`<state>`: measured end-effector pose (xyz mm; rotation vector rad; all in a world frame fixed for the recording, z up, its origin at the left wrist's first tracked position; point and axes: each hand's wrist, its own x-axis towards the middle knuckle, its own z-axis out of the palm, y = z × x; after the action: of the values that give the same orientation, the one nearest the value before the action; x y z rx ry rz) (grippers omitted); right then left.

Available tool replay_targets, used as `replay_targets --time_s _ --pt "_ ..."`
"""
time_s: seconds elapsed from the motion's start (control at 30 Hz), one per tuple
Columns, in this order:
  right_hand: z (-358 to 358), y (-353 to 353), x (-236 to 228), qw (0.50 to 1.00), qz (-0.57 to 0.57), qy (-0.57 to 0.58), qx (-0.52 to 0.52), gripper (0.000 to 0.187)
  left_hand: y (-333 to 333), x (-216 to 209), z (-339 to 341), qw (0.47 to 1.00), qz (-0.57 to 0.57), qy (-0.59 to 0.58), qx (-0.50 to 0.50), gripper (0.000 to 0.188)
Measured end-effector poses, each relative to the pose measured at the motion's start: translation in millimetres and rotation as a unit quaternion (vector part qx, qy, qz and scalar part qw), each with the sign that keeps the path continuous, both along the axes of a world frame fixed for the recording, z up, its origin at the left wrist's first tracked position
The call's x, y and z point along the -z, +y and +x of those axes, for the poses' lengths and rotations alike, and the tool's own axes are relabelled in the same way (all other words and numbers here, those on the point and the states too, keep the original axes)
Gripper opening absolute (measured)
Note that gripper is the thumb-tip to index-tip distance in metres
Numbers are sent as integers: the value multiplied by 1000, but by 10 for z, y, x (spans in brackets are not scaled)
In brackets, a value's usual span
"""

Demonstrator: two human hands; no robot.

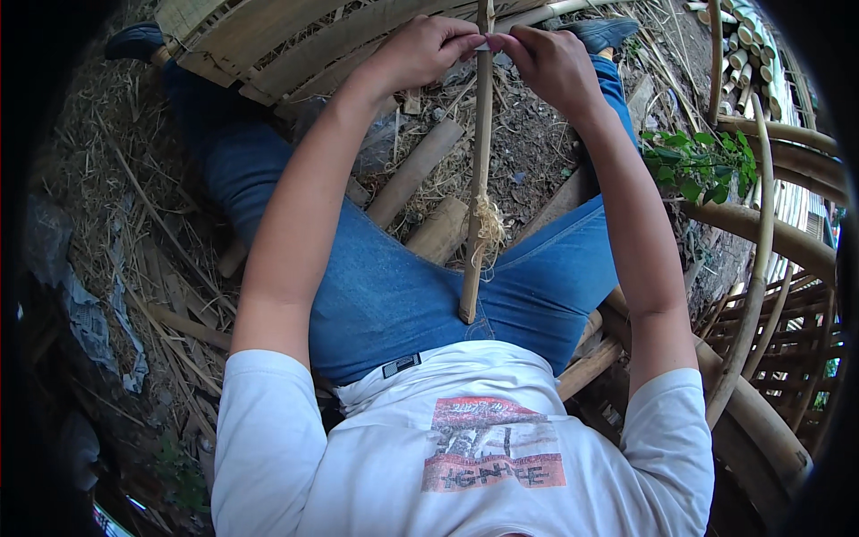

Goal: The person uses a small knife to peel bark and thin shavings from a thin wooden stick while holding it steady between their legs.

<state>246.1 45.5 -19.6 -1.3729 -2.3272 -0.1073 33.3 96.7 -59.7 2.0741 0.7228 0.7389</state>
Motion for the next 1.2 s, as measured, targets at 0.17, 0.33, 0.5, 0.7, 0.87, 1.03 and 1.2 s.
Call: replay_targets --time_s 0.17,0.33,0.5,0.7,0.87,1.03,1.2 --pt "41 -18 62 1000 3 30 -8 20 -61 -304 50 991 -83 106 -13 23" --pt "-7 -53 61 998 -25 58 -3 20 -101 -433 31 988 -105 117 -6 23" --pt "24 -116 109 999 -25 46 6 20 -113 -314 21 992 -41 117 28 29" --pt "-32 -289 53 994 -89 48 35 23 -229 -91 -31 997 -37 57 29 26" --pt "-45 -364 50 993 -93 61 33 22 -266 -109 -28 997 -28 62 41 24" --pt "-124 -708 85 988 -129 74 40 20 -544 -11 -106 996 -18 59 67 26" --pt "-214 -968 76 979 -142 132 61 18 -750 -63 -160 996 -10 61 68 25"
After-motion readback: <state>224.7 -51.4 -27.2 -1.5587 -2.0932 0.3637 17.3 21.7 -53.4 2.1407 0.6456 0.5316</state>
